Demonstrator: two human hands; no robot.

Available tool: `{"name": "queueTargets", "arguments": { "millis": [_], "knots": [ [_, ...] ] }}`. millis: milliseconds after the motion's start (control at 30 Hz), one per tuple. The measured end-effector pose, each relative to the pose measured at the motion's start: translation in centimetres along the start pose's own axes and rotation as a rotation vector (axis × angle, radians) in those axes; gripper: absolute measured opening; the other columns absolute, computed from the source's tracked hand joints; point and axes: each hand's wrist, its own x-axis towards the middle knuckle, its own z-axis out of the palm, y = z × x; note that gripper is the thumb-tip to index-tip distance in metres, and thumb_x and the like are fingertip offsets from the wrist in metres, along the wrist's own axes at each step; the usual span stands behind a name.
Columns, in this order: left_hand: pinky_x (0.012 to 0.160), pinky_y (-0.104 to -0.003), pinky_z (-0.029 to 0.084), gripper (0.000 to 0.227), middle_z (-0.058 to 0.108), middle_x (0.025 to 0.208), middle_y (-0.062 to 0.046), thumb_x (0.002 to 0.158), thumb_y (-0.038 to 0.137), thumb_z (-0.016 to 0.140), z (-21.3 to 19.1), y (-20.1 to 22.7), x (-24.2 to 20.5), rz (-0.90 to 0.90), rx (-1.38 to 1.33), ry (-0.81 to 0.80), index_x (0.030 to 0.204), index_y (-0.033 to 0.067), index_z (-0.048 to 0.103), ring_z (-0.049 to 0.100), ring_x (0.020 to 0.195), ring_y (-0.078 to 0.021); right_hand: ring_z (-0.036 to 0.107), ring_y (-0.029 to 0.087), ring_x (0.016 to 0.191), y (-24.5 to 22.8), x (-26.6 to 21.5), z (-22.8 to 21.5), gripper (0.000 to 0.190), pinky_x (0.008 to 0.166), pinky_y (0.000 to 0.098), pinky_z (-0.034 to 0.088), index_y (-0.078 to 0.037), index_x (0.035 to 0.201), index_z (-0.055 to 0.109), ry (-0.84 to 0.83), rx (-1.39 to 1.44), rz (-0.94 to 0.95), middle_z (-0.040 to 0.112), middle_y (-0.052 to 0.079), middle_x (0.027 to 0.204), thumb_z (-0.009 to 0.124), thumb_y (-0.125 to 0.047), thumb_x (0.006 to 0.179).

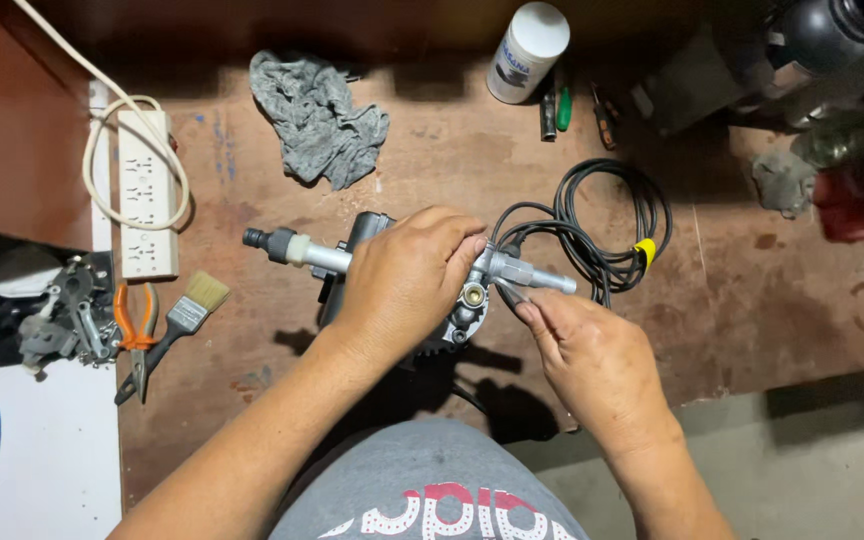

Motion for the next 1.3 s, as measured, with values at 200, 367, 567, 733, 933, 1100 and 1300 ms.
{"name": "queueTargets", "arguments": {
  "millis": [200,367,567,733,933,1100,1300],
  "knots": [
    [0.097,-0.052,0.067,0.027,0.087,0.122,-0.002,0.117,0.037,0.066,-0.3,-0.9,0.1,0.039,-0.018,-0.047,0.133,0.029,0.086,0.084,0.116,-0.0355,0.084,0.037,0.104,-0.4,1.8,-1.5,0.013,0.085,0.0548,0.069,-0.025,0.108,0.08,-0.026,-0.143,-0.015,0.082,0.009,0.095,0.071,-0.034,0.112],
    [0.099,-0.053,0.066,0.028,0.087,0.121,-0.006,0.117,0.039,0.066,-1.0,-0.7,0.0,0.052,-0.015,-0.088,0.134,0.0264,0.085,0.084,0.117,-0.0373,0.083,0.039,0.103,-1.0,2.1,-3.5,0.012,0.083,0.0558,0.068,-0.023,0.103,0.078,-0.055,-0.146,-0.059,0.079,0.012,0.092,0.07,-0.029,0.11],
    [0.111,-0.065,0.056,0.047,0.085,0.124,-0.017,0.105,0.053,0.078,-1.1,1.2,2.0,0.244,0.12,-0.281,0.132,0.0149,0.087,0.079,0.124,-0.0451,0.079,0.032,0.111,1.9,1.3,0.0,0.026,0.094,0.0505,0.064,-0.027,0.122,0.082,0.135,0.027,-0.049,0.075,0.005,0.105,0.081,-0.05,0.108],
    [0.098,-0.068,0.062,0.046,0.086,0.108,-0.017,0.102,0.054,0.08,-1.1,2.1,4.0,0.354,0.228,-0.518,0.119,0.0129,0.09,0.083,0.11,-0.0469,0.07,0.037,0.143,2.4,0.8,4.2,0.074,0.125,0.0512,0.055,-0.013,0.146,0.08,0.402,0.312,0.042,0.074,0.014,0.146,0.088,-0.066,0.096],
    [0.083,-0.063,0.067,0.06,0.081,0.091,-0.017,0.105,0.063,0.076,-0.3,2.0,4.0,0.401,0.269,-0.452,0.107,0.0035,0.087,0.085,0.095,-0.0458,0.082,0.013,0.119,3.8,1.0,13.4,0.13,0.102,0.0249,0.068,-0.009,0.155,0.069,0.438,1.274,0.329,0.084,0.014,0.137,0.071,-0.107,0.07],
    [0.084,-0.064,0.067,0.071,0.086,0.087,-0.021,0.101,0.075,0.066,0.3,1.8,5.5,0.416,0.307,-0.531,0.101,0.0075,0.089,0.088,0.094,-0.0468,0.086,0.023,0.103,0.3,4.2,17.1,0.114,0.086,0.0336,0.074,-0.007,0.139,0.063,0.853,1.602,0.306,0.085,0.017,0.119,0.057,-0.106,0.083],
    [0.081,-0.063,0.068,0.073,0.085,0.085,-0.019,0.107,0.074,0.063,-0.9,2.6,4.3,0.432,0.324,-0.463,0.102,0.0068,0.09,0.088,0.091,-0.0446,0.077,0.035,0.143,-5.9,3.9,13.8,0.086,0.12,0.0504,0.07,-0.011,0.153,0.054,0.996,1.814,0.367,0.079,0.014,0.127,0.052,-0.082,0.104]
  ]
}}
